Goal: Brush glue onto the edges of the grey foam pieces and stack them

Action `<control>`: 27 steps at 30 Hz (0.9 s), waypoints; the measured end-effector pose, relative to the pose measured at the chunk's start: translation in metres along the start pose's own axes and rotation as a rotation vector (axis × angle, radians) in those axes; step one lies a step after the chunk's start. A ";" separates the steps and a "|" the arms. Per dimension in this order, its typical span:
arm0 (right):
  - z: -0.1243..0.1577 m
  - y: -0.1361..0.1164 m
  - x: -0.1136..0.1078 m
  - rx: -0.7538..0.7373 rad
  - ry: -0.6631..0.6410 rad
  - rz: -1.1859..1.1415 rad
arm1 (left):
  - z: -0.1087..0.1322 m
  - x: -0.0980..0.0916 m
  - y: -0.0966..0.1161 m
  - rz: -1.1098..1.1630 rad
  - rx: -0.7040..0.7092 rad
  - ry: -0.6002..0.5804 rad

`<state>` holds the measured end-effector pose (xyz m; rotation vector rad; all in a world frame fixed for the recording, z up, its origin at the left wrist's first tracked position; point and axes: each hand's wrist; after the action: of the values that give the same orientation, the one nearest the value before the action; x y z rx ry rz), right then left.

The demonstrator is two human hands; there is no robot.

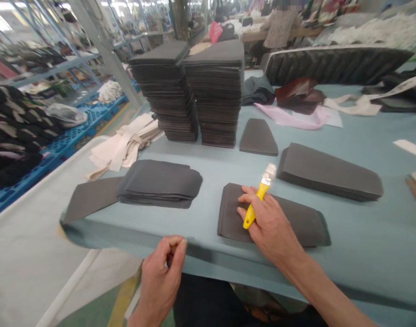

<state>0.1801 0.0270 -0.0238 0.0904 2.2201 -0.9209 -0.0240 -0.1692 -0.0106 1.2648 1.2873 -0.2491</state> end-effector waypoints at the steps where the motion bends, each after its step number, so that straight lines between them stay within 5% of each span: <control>1: 0.000 0.001 0.000 -0.001 -0.001 -0.002 | -0.001 -0.004 -0.001 -0.001 -0.019 -0.006; 7: 0.001 0.002 -0.001 -0.030 -0.006 0.006 | -0.020 -0.020 -0.008 -0.020 -0.066 -0.013; 14: 0.001 0.002 -0.001 -0.034 -0.005 0.028 | -0.074 -0.031 -0.021 -0.249 0.126 0.156; 21: -0.003 -0.005 -0.002 -0.033 0.013 0.079 | -0.129 -0.005 -0.012 -0.418 0.387 0.037; 27: -0.003 -0.007 -0.002 0.000 0.001 0.061 | -0.141 0.005 -0.016 -0.491 0.436 -0.017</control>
<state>0.1775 0.0242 -0.0166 0.1577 2.2063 -0.8884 -0.1139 -0.0605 0.0086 1.2775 1.5702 -0.9287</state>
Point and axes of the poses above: each hand's wrist, its own z-axis away from the middle knuckle, its own x-axis out of the palm, y = z × x, and after that the axes turned 14 degrees about -z, right-handed
